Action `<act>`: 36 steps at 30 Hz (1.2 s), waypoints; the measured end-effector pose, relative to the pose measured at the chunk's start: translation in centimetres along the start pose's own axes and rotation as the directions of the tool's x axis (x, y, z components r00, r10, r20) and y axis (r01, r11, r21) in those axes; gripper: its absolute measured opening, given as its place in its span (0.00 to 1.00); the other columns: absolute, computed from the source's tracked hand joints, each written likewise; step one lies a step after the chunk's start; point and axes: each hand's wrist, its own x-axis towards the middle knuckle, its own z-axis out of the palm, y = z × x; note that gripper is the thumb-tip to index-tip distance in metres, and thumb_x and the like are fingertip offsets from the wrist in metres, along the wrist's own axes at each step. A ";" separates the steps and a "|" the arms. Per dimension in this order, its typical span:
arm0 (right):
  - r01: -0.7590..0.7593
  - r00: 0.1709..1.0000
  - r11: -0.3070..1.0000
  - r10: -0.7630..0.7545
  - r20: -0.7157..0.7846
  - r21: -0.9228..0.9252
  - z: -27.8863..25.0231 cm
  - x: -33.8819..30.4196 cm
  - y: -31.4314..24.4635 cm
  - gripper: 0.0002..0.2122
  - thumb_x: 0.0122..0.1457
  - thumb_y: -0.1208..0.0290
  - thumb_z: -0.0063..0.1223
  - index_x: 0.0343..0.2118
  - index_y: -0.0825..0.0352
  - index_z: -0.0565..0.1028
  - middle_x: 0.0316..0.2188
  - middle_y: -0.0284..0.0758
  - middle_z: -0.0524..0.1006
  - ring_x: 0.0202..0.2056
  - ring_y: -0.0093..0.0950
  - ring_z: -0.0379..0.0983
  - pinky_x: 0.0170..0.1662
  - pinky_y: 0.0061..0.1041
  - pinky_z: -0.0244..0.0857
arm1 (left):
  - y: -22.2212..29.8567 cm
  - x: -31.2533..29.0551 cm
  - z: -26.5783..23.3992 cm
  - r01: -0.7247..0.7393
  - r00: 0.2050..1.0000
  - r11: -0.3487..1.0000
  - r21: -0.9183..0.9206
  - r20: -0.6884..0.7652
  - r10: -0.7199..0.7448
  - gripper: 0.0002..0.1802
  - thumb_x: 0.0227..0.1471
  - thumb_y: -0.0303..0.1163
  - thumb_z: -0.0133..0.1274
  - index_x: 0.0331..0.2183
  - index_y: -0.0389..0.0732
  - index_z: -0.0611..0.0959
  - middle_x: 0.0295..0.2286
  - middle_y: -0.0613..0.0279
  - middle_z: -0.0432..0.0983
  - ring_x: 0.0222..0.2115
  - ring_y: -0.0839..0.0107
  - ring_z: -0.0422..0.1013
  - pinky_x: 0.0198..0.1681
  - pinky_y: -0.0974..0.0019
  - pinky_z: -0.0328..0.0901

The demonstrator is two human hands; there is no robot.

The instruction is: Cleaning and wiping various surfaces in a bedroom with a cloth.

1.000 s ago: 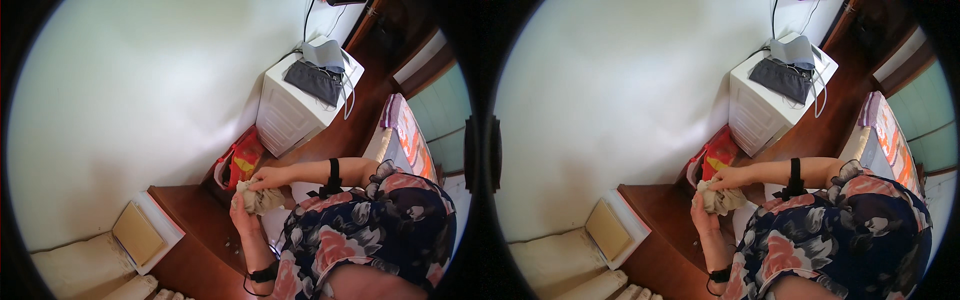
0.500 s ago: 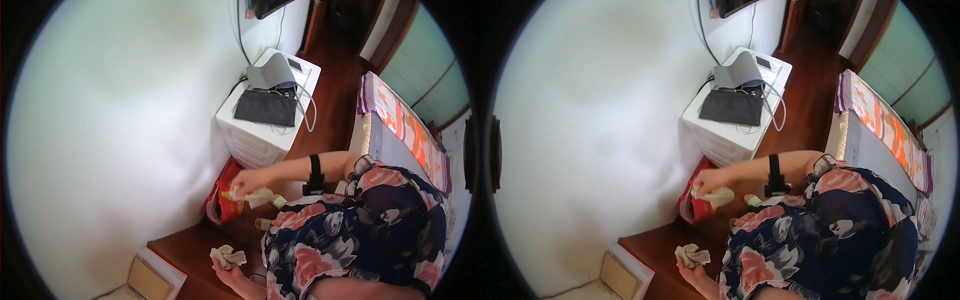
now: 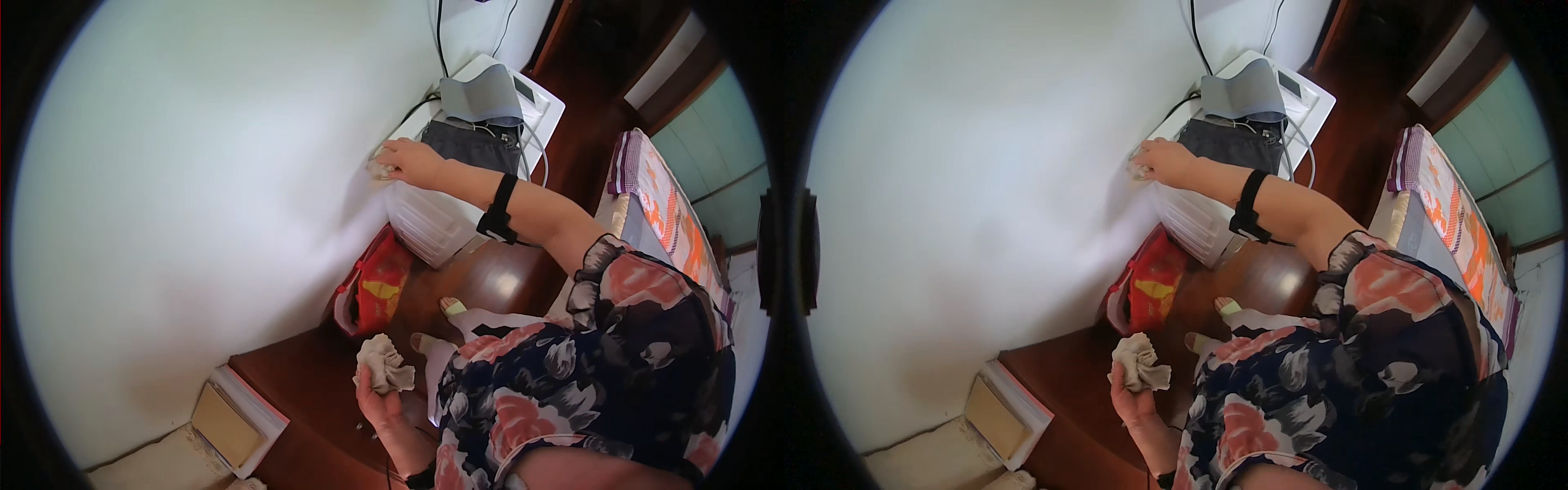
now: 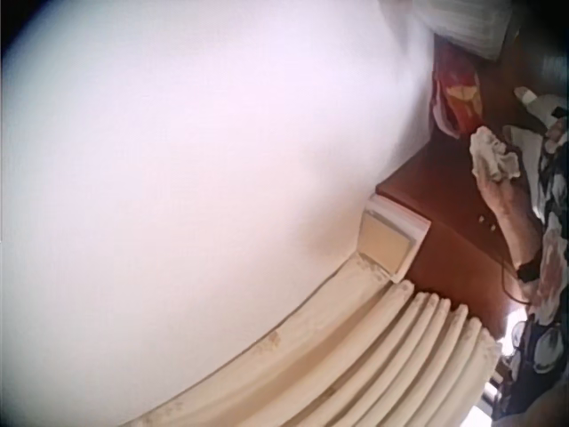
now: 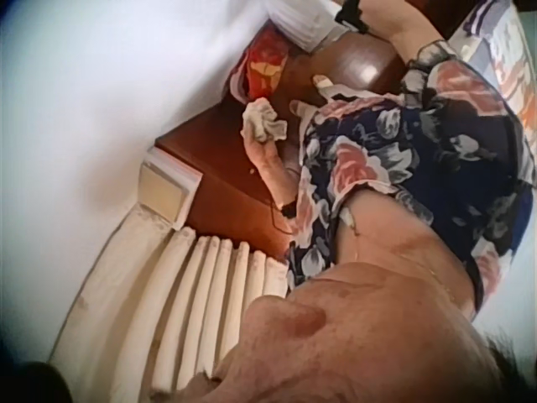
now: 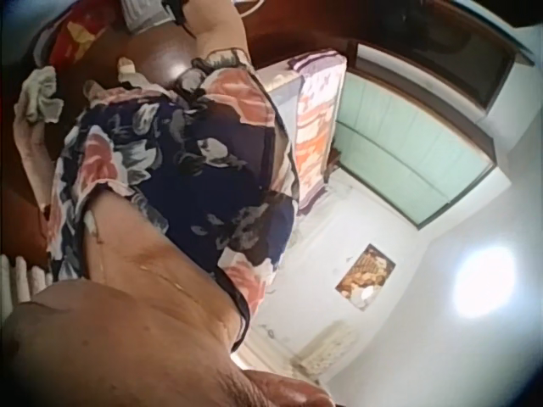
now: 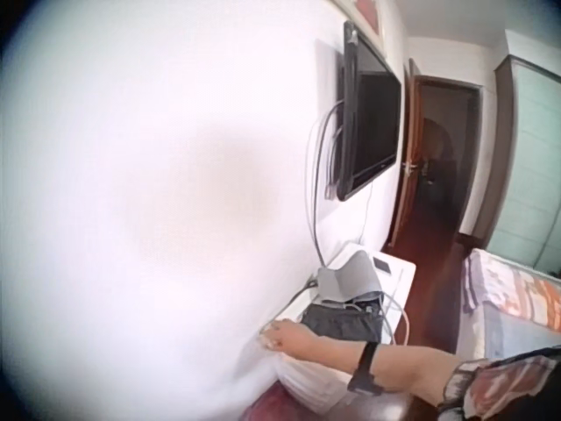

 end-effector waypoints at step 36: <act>-0.253 0.967 0.660 0.192 0.166 0.708 -10.7 -22.7 3.6 0.16 0.48 0.74 0.59 0.42 0.62 0.76 0.38 0.35 0.77 0.39 0.27 0.73 0.44 0.25 0.67 | -5.8 5.7 18.2 0.021 0.938 0.854 0.520 0.285 -0.196 0.22 0.54 0.31 0.48 0.48 0.30 0.70 0.42 0.49 0.72 0.42 0.57 0.72 0.43 0.55 0.69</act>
